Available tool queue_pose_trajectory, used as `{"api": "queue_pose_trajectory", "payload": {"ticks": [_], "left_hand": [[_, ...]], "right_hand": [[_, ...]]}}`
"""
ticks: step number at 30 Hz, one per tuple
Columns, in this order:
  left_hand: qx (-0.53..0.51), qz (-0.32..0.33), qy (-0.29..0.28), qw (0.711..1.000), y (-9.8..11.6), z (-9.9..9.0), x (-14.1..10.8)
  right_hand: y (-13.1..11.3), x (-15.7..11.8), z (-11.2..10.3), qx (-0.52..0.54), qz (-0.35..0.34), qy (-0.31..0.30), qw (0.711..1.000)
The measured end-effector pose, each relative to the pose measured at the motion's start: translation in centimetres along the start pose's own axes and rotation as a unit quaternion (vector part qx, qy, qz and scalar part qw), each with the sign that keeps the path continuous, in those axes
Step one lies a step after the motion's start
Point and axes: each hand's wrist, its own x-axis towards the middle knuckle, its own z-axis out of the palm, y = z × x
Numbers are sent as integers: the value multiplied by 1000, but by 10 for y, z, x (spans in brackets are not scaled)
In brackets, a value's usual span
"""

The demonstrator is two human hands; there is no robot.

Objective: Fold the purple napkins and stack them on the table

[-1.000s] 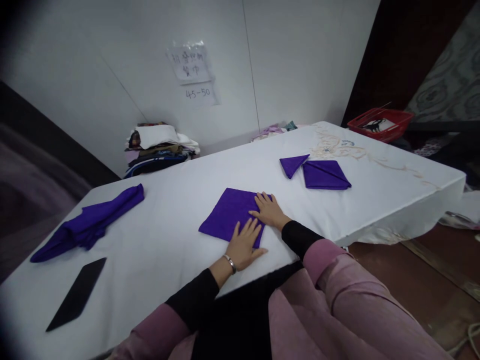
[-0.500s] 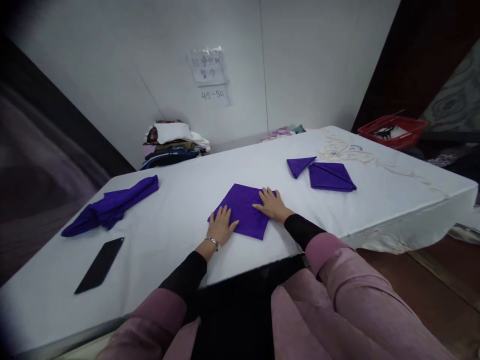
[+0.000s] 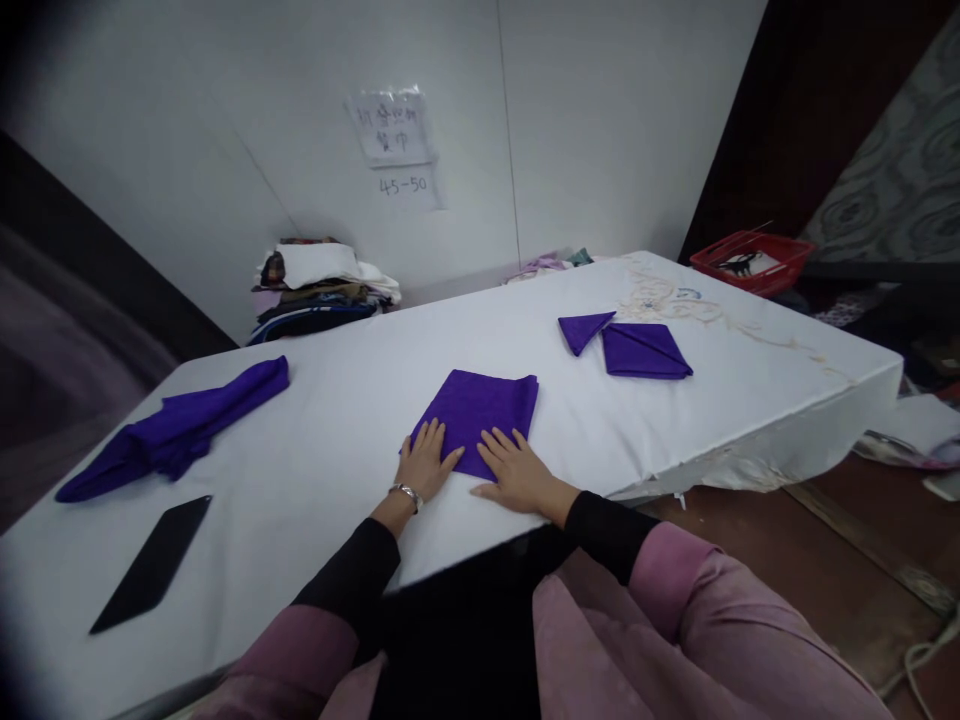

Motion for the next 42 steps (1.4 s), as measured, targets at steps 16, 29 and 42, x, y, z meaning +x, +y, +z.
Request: {"api": "queue_pose_trajectory", "payload": {"ticks": [16, 29, 42], "left_hand": [[-42, 208, 58, 975, 29, -18, -16], [-10, 285, 21, 958, 56, -4, -24], [-31, 152, 152, 976, -73, -19, -30]], "right_hand": [[24, -28, -25, 98, 15, 18, 995], [133, 34, -32, 9, 41, 88, 995], [90, -12, -23, 64, -91, 138, 984]]}}
